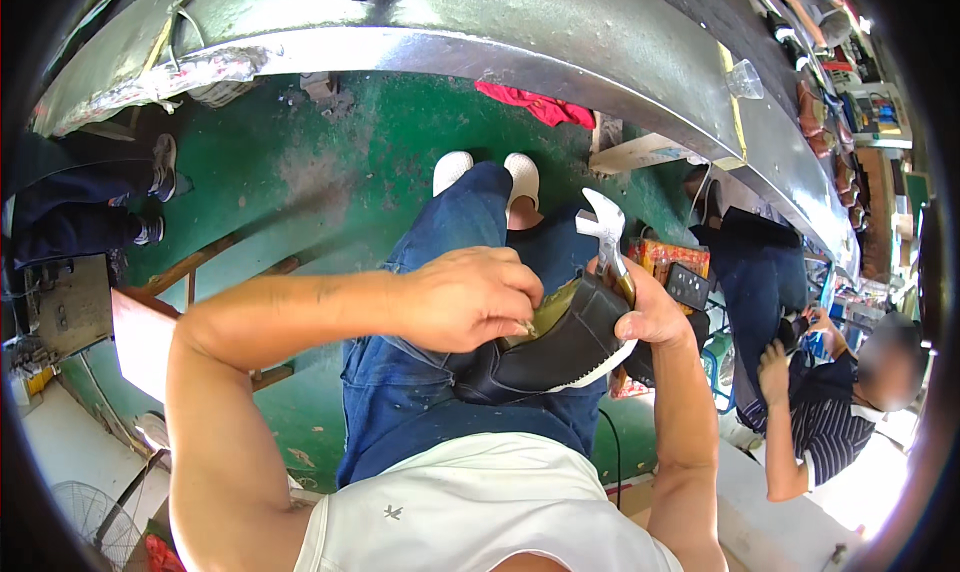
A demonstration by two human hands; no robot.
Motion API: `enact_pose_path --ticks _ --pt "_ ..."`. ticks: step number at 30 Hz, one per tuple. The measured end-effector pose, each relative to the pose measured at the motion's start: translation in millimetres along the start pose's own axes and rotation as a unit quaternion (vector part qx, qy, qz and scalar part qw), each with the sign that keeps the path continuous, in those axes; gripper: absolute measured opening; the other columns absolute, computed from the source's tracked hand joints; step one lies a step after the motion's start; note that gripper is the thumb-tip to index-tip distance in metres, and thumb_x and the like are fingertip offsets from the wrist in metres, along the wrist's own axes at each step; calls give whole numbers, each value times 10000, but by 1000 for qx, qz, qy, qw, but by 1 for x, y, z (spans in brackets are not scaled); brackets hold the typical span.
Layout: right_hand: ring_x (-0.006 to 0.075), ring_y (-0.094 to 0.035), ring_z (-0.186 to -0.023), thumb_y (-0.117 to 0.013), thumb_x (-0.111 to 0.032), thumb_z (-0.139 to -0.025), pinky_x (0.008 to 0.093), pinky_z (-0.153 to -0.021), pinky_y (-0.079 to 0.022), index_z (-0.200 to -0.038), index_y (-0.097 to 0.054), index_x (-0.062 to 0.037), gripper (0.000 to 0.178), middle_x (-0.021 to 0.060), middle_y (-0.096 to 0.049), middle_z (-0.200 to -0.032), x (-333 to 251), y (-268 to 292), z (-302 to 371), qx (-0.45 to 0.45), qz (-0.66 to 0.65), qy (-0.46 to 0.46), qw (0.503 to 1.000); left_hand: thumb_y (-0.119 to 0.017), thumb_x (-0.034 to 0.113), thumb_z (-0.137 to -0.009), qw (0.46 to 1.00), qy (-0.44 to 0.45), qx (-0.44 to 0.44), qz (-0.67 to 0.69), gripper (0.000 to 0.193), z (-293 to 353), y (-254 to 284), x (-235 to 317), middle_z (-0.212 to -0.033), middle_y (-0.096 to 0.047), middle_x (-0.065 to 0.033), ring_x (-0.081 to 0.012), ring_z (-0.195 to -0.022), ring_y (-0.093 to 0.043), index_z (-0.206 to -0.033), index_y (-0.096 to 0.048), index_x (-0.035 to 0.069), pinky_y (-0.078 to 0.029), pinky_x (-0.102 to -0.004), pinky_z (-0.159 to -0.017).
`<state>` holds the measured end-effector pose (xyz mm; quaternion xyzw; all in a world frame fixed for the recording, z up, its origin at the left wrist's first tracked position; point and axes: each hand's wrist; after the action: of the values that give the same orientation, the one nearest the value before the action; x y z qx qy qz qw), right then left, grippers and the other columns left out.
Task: Pulling and securing shoe uppers to a last using industrial pincers.
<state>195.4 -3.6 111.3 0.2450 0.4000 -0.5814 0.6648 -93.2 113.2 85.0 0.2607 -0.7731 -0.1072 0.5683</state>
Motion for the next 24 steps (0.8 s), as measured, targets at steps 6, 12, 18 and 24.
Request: enact_pose_path --ticks 6,12,18,24 --pt "151 -544 -1034 -932 -552 -522 282 -943 -430 -1302 -509 -2 1044 47 -563 -1138 -5 -3 -7 -20 -6 -15 1000 -727 246 -927 995 30 -47 78 198 13 4 11 -1085 -653 -40 -316 -1186 -527 -822 -663 91 -368 -504 -977" --pt "128 -514 -1035 -927 -526 -592 280 -930 -423 -1283 -524 -15 949 30 -553 -1126 -9 -11 -11 -17 20 15 1000 -653 277 -986 926 185 76 321 373 59 -4 -31 -1262 -644 -137 -331 -1229 -514 -705 -629 34 -378 -464 -1050" --pt "124 -523 -1024 -907 -676 -564 259 -926 -420 -1312 -524 15 1088 17 -557 -1110 -13 -25 -17 18 63 24 998 -655 218 -953 688 167 299 640 317 83 -81 -65 -1203 -642 -161 -287 -1104 -590 -703 -638 24 -456 -439 -977" --pt "143 -554 -954 -855 -503 -721 285 -850 -461 -1267 -551 8 807 45 -577 -1041 -11 -34 -12 64 62 86 992 -560 301 -1030 562 258 450 644 395 65 -65 -53 -1364 -563 -198 -349 -1291 -554 -1210 -615 -47 -485 -494 -1041"
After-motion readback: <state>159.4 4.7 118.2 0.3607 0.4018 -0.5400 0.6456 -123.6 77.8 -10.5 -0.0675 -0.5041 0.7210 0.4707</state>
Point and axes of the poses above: each hand's wrist, its own z-axis away from the middle knuckle, its own y-axis out of the back of the hand, x = y × z
